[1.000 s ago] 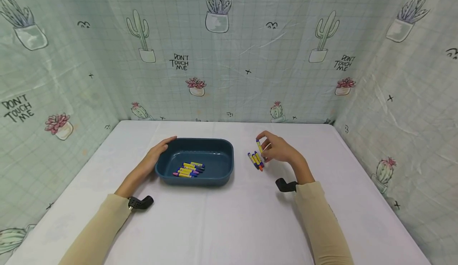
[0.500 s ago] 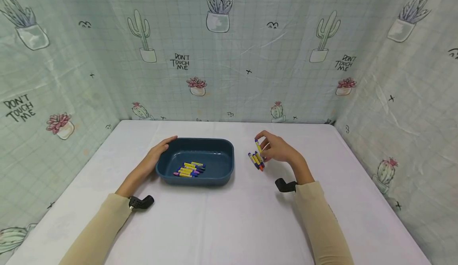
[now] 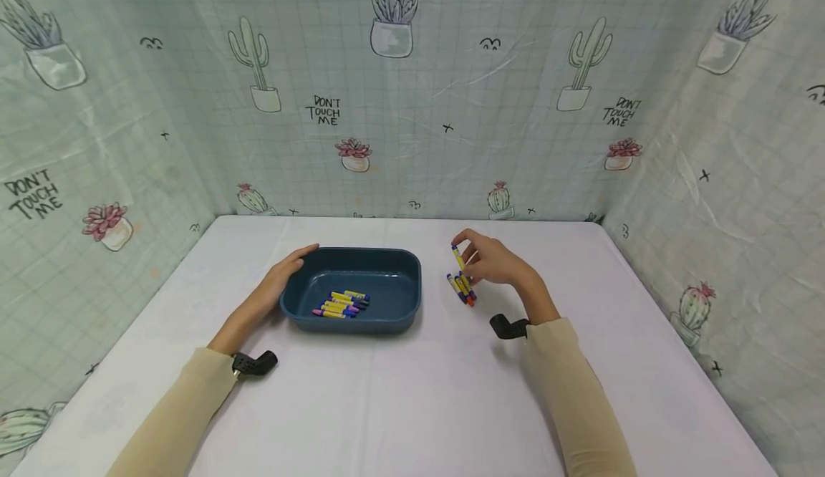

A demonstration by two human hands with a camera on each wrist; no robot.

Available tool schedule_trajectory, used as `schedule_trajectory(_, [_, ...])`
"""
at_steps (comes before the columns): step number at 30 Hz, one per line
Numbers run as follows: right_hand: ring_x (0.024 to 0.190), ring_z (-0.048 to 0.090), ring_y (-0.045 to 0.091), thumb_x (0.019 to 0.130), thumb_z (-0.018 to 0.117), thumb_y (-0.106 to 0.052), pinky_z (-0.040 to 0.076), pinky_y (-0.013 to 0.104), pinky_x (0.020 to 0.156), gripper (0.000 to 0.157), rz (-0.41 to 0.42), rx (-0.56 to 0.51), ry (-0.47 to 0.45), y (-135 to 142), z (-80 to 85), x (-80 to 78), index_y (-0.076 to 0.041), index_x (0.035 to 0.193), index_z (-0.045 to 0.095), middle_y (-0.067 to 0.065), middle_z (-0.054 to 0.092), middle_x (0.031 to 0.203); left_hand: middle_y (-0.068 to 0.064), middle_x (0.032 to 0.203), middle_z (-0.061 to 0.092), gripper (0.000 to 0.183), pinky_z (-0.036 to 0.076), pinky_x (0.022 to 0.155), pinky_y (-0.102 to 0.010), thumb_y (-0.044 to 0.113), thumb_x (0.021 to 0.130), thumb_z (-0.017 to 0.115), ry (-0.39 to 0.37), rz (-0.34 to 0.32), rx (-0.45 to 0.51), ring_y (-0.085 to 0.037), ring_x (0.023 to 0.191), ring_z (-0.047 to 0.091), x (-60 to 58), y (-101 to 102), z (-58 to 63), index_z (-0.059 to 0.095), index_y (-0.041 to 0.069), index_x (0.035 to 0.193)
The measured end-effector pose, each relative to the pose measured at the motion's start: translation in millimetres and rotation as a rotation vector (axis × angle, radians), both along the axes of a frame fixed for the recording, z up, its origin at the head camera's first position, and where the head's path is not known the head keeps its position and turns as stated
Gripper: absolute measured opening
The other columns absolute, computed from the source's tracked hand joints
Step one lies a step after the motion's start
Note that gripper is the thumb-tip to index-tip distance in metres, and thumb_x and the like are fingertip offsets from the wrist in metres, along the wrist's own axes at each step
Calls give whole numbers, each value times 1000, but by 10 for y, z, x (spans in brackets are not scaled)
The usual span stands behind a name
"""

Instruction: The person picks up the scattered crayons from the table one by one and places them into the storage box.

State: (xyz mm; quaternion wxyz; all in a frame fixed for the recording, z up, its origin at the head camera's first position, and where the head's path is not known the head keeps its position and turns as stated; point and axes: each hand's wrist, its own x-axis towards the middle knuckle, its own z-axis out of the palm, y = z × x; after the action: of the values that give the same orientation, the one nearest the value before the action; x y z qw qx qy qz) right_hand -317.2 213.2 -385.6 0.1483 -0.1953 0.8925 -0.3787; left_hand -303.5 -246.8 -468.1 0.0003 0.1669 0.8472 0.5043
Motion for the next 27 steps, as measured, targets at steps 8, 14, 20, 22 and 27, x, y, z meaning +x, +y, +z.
schedule_trajectory(8, [109,69,44,95,63,-1,65,45,82,54,37,25,11,-143,140,-48,-7,145,45,32,60,129,-4,170,33,49,15,129,-63,31,114,27,-3,13,-5,-33,160,23,23,-14,-2,37,25,161])
schedule_trajectory(14, [106,71,42,94,62,0,65,45,82,53,56,47,24,-280,277,-77,-8,144,46,26,64,124,-2,169,34,48,15,129,-62,31,114,27,-10,16,-3,-31,160,23,25,-16,0,38,26,161])
schedule_trajectory(20, [91,75,30,95,61,1,65,40,78,52,115,67,28,-447,424,-99,-8,144,47,24,63,123,-8,169,33,49,14,129,-63,24,114,27,-6,10,1,-35,160,22,25,-5,38,37,18,161])
schedule_trajectory(22, [88,75,29,96,61,1,65,37,77,52,138,71,23,-508,469,-102,-10,144,47,24,62,123,-11,170,32,49,14,129,-63,21,114,27,-23,10,-9,-37,160,22,90,29,139,36,14,162])
schedule_trajectory(27, [90,75,30,96,63,1,65,36,76,53,208,88,20,-678,554,-122,-13,145,47,25,62,124,-11,170,31,50,14,128,-64,22,114,26,-31,21,-23,-38,160,21,83,16,122,35,15,162])
